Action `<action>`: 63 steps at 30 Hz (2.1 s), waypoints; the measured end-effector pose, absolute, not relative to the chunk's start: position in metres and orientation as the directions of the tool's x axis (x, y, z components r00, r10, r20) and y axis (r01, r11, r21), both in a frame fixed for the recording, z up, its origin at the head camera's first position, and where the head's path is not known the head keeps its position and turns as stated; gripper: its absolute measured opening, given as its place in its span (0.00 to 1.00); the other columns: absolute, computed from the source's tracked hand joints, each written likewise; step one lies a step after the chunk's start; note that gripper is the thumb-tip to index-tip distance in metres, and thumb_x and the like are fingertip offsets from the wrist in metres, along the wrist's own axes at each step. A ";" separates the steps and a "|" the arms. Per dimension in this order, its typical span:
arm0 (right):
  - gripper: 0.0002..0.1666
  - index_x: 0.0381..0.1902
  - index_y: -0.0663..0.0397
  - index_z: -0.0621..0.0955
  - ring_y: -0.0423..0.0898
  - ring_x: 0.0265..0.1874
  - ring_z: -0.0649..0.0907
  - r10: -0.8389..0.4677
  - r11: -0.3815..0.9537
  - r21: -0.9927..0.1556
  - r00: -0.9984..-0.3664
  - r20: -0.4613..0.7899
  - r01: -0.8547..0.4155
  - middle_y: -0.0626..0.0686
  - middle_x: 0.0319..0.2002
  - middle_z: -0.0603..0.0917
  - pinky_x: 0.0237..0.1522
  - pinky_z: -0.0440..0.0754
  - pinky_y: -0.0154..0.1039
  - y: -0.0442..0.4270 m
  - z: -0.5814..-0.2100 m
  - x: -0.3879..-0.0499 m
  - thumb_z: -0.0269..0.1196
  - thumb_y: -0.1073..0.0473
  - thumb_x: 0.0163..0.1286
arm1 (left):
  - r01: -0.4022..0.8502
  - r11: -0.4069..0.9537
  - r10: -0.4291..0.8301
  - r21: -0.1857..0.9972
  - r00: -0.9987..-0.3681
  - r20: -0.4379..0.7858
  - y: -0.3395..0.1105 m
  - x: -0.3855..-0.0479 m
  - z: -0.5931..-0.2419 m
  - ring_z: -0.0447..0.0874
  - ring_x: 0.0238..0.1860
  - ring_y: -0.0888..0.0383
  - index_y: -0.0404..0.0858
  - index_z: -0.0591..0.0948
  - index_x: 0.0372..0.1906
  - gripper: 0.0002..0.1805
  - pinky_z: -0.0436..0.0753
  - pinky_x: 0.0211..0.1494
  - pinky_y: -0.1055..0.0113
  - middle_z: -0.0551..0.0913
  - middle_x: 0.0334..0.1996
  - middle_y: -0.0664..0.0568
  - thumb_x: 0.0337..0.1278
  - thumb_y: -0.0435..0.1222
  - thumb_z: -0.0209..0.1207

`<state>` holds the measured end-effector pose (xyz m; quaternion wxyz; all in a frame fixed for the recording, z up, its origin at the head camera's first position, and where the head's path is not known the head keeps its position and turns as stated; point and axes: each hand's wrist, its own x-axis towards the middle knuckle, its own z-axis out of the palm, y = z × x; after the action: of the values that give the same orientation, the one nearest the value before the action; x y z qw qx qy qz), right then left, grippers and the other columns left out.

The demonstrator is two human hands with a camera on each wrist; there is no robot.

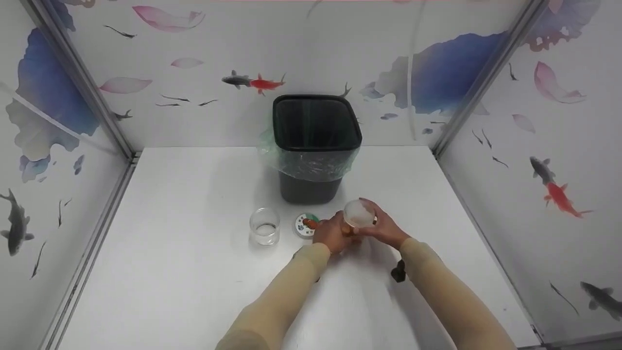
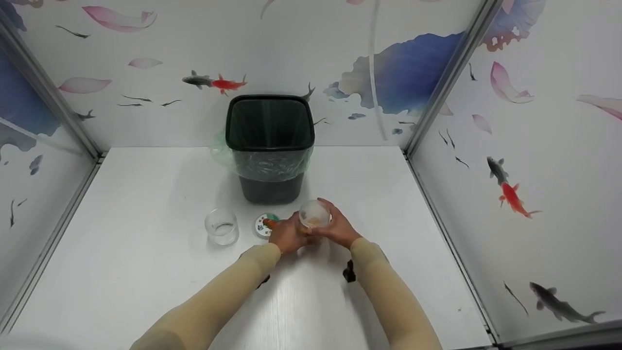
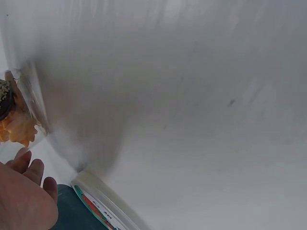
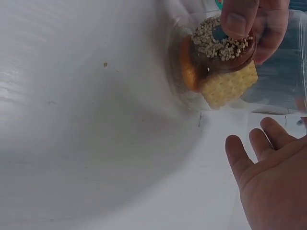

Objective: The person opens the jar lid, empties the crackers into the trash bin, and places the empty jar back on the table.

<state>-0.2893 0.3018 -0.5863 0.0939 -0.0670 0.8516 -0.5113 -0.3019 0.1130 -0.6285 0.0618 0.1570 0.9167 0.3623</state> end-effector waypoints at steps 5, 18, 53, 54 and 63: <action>0.61 0.79 0.53 0.52 0.61 0.70 0.64 -0.153 0.463 -0.886 -0.984 -0.087 0.007 0.61 0.73 0.61 0.69 0.57 0.65 0.290 -0.573 -0.273 0.76 0.56 0.57 | 0.248 0.705 0.327 0.665 -0.945 0.005 0.113 -0.303 -0.629 0.79 0.54 0.51 0.46 0.70 0.68 0.45 0.75 0.61 0.53 0.82 0.57 0.56 0.45 0.60 0.72; 0.55 0.76 0.49 0.62 0.62 0.64 0.69 -0.168 0.428 -0.904 -0.982 -0.083 0.003 0.60 0.69 0.69 0.63 0.66 0.63 0.298 -0.589 -0.292 0.77 0.57 0.55 | 0.283 0.703 0.329 0.653 -0.943 0.054 0.113 -0.304 -0.632 0.81 0.50 0.51 0.45 0.74 0.63 0.41 0.77 0.60 0.54 0.84 0.51 0.56 0.47 0.62 0.69; 0.54 0.75 0.48 0.63 0.57 0.62 0.71 -0.189 0.469 -0.883 -0.980 -0.064 -0.033 0.55 0.67 0.71 0.62 0.67 0.61 0.302 -0.585 -0.295 0.78 0.55 0.54 | 0.299 0.704 0.334 0.644 -0.940 0.072 0.110 -0.304 -0.633 0.81 0.51 0.48 0.45 0.73 0.64 0.41 0.77 0.59 0.52 0.84 0.51 0.51 0.47 0.59 0.72; 0.54 0.76 0.47 0.63 0.57 0.63 0.71 -0.213 0.466 -0.884 -0.974 -0.073 -0.036 0.55 0.68 0.71 0.63 0.66 0.62 0.304 -0.584 -0.297 0.78 0.57 0.55 | 0.297 0.702 0.333 0.647 -0.940 0.070 0.110 -0.304 -0.633 0.81 0.51 0.48 0.45 0.73 0.64 0.41 0.77 0.59 0.52 0.84 0.52 0.51 0.47 0.58 0.72; 0.58 0.78 0.53 0.58 0.59 0.66 0.68 -0.253 0.522 -0.853 -0.959 -0.125 -0.026 0.60 0.71 0.67 0.66 0.62 0.64 0.299 -0.559 -0.289 0.78 0.53 0.55 | 0.280 0.713 0.323 0.643 -0.945 0.053 0.111 -0.304 -0.632 0.79 0.52 0.51 0.46 0.72 0.65 0.41 0.75 0.61 0.54 0.83 0.54 0.55 0.47 0.59 0.72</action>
<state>-0.2885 0.2988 -0.5588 0.1175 -0.0808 0.8643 -0.4824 -0.3041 0.1114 -0.6322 0.0317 0.1631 0.9249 0.3419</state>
